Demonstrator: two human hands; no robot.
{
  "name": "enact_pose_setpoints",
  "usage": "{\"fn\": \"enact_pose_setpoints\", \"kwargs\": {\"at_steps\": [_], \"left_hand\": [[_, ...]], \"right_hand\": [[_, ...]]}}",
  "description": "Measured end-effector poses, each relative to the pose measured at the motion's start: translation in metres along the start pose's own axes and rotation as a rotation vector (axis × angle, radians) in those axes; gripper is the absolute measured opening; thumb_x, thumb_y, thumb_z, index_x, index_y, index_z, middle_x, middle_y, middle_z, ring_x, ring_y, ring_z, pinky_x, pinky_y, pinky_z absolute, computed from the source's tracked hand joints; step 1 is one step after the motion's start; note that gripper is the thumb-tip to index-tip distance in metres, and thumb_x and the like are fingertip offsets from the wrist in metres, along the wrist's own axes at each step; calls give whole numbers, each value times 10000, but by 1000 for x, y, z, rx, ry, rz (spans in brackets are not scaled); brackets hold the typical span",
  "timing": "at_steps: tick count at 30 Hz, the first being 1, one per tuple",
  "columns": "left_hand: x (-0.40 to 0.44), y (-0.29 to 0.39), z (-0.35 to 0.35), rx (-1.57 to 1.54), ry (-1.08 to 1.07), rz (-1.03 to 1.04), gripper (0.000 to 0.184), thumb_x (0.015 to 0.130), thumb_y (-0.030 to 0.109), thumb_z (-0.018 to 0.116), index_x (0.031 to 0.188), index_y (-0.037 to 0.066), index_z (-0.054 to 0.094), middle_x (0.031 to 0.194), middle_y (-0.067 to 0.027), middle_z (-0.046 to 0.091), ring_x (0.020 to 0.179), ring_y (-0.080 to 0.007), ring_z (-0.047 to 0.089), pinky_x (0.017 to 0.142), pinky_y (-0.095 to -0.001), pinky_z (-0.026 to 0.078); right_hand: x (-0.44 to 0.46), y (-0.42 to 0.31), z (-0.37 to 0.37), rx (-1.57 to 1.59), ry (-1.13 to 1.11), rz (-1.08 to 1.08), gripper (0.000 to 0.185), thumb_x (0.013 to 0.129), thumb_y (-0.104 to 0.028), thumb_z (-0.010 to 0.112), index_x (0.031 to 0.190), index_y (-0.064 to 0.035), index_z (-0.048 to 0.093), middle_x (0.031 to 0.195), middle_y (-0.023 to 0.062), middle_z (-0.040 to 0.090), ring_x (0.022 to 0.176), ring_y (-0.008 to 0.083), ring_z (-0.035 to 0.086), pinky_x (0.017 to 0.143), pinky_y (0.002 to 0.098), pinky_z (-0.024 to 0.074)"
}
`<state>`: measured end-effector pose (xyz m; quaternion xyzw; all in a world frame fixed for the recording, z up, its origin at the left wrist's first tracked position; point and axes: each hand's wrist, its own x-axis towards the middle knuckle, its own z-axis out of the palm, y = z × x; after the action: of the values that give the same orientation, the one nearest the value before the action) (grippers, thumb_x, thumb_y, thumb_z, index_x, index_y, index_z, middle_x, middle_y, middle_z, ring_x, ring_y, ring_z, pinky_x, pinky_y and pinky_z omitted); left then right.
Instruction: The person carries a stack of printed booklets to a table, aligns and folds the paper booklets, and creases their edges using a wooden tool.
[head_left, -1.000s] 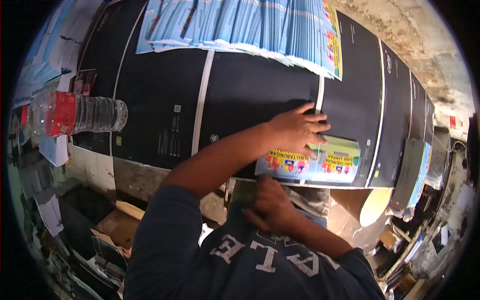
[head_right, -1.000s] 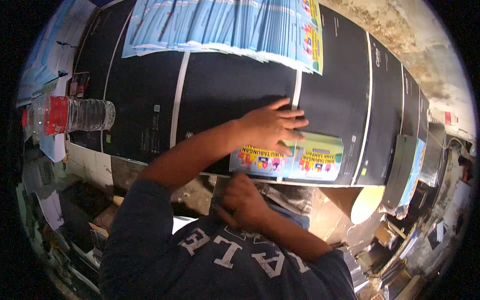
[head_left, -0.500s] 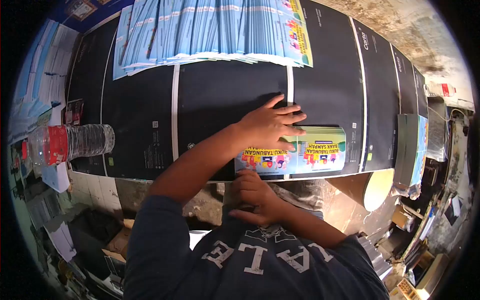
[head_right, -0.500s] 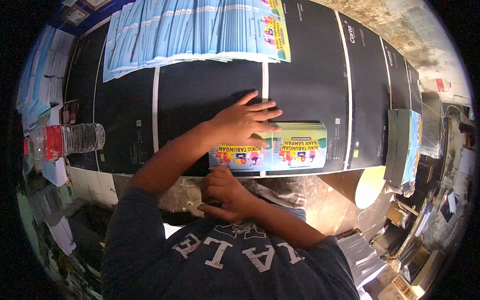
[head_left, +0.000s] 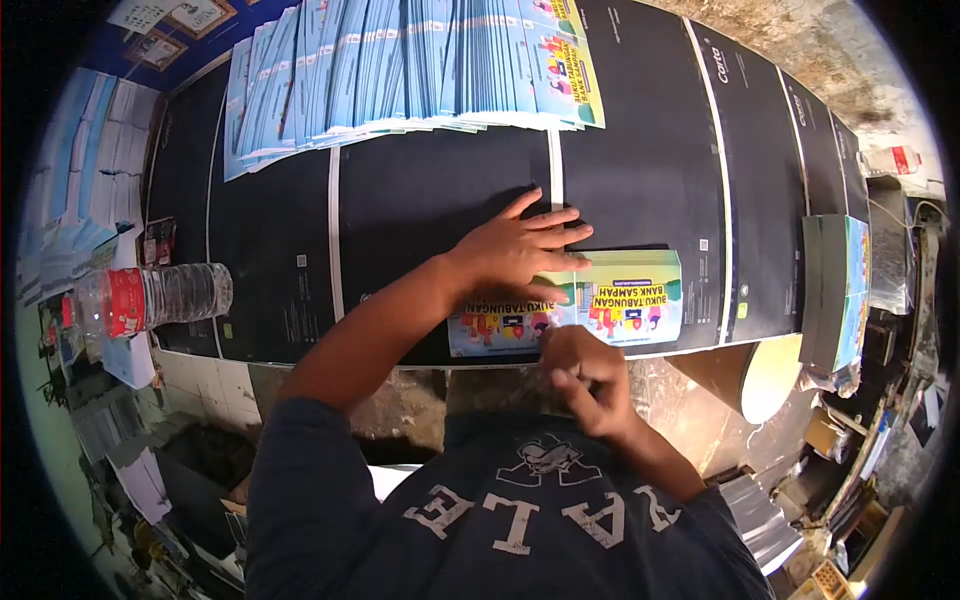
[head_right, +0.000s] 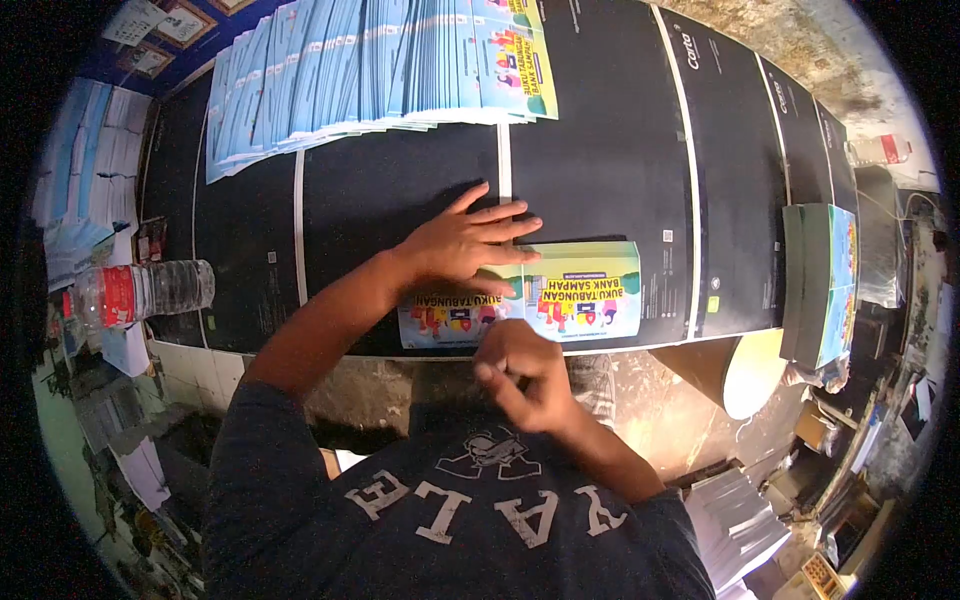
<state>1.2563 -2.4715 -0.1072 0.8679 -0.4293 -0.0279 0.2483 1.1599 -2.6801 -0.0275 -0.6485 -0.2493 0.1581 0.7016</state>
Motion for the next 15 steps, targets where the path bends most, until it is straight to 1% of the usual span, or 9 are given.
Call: {"fn": "enact_pose_setpoints", "kwargs": {"at_steps": [2, 4, 5, 8, 10, 12, 13, 14, 15], "left_hand": [[-3, 7, -4, -11, -16, -38, 540, 899, 601, 592, 1328, 277, 641, 1561, -35, 429, 1493, -229, 301, 1207, -603, 139], [-6, 10, 0, -41, 19, -43, 515, 900, 569, 612, 1309, 259, 658, 1547, -46, 448, 1481, -231, 324, 1209, -591, 143], [-7, 12, 0, -35, 24, -32, 515, 897, 574, 614, 1301, 258, 664, 1540, -48, 458, 1476, -233, 334, 1210, -587, 144], [-5, 18, 1, -26, 52, -21, 514, 891, 582, 618, 1290, 263, 673, 1520, -47, 484, 1467, -234, 351, 1210, -579, 156], [-2, 11, -6, -40, 7, -39, 526, 888, 574, 641, 1322, 276, 649, 1563, -29, 431, 1487, -235, 314, 1224, -581, 122], [-3, 10, -5, -56, 5, -40, 515, 894, 562, 636, 1317, 267, 653, 1563, -35, 431, 1488, -226, 312, 1224, -580, 123], [-3, 8, -2, -29, 46, -31, 511, 890, 555, 638, 1306, 259, 662, 1540, -40, 459, 1479, -228, 329, 1219, -576, 136], [-5, 9, 0, -6, 82, -23, 507, 886, 548, 639, 1295, 250, 671, 1517, -45, 487, 1470, -229, 346, 1214, -571, 149], [-5, 11, -1, -22, 82, -28, 509, 880, 542, 645, 1293, 246, 672, 1519, -45, 483, 1471, -226, 344, 1215, -571, 150]], "right_hand": [[17, -27, 6, 59, -92, -266, 184, 810, -49, 678, 685, -41, 543, 709, 94, 581, 693, 269, 561, 694, 404, 429], [-1, 6, 9, -328, -132, -69, 163, 748, -55, 700, 679, -53, 552, 731, 94, 594, 708, 282, 548, 680, 420, 406], [2, 19, 3, -115, -206, -176, 153, 725, -52, 709, 688, -59, 560, 753, 93, 591, 724, 287, 537, 670, 419, 384], [-4, 20, 6, -159, -194, -167, 154, 717, -46, 721, 702, -53, 567, 767, 99, 589, 730, 291, 534, 684, 419, 380], [8, 11, 14, -228, -180, -191, 160, 710, -47, 732, 700, -57, 572, 765, 96, 580, 728, 290, 532, 693, 429, 386], [21, -13, 29, -89, -240, -283, 162, 706, -59, 746, 702, -59, 584, 751, 93, 569, 729, 291, 532, 706, 433, 395], [22, -15, 32, -100, -254, -288, 183, 724, -83, 748, 686, -66, 570, 724, 91, 540, 719, 293, 529, 714, 434, 405], [12, -4, 38, -82, -256, -271, 183, 724, -83, 748, 686, -66, 570, 724, 91, 540, 719, 293, 529, 714, 434, 405], [-1, 13, 41, -169, -323, -233, 162, 722, -87, 734, 694, -66, 576, 735, 95, 554, 714, 299, 530, 711, 439, 407]]}}
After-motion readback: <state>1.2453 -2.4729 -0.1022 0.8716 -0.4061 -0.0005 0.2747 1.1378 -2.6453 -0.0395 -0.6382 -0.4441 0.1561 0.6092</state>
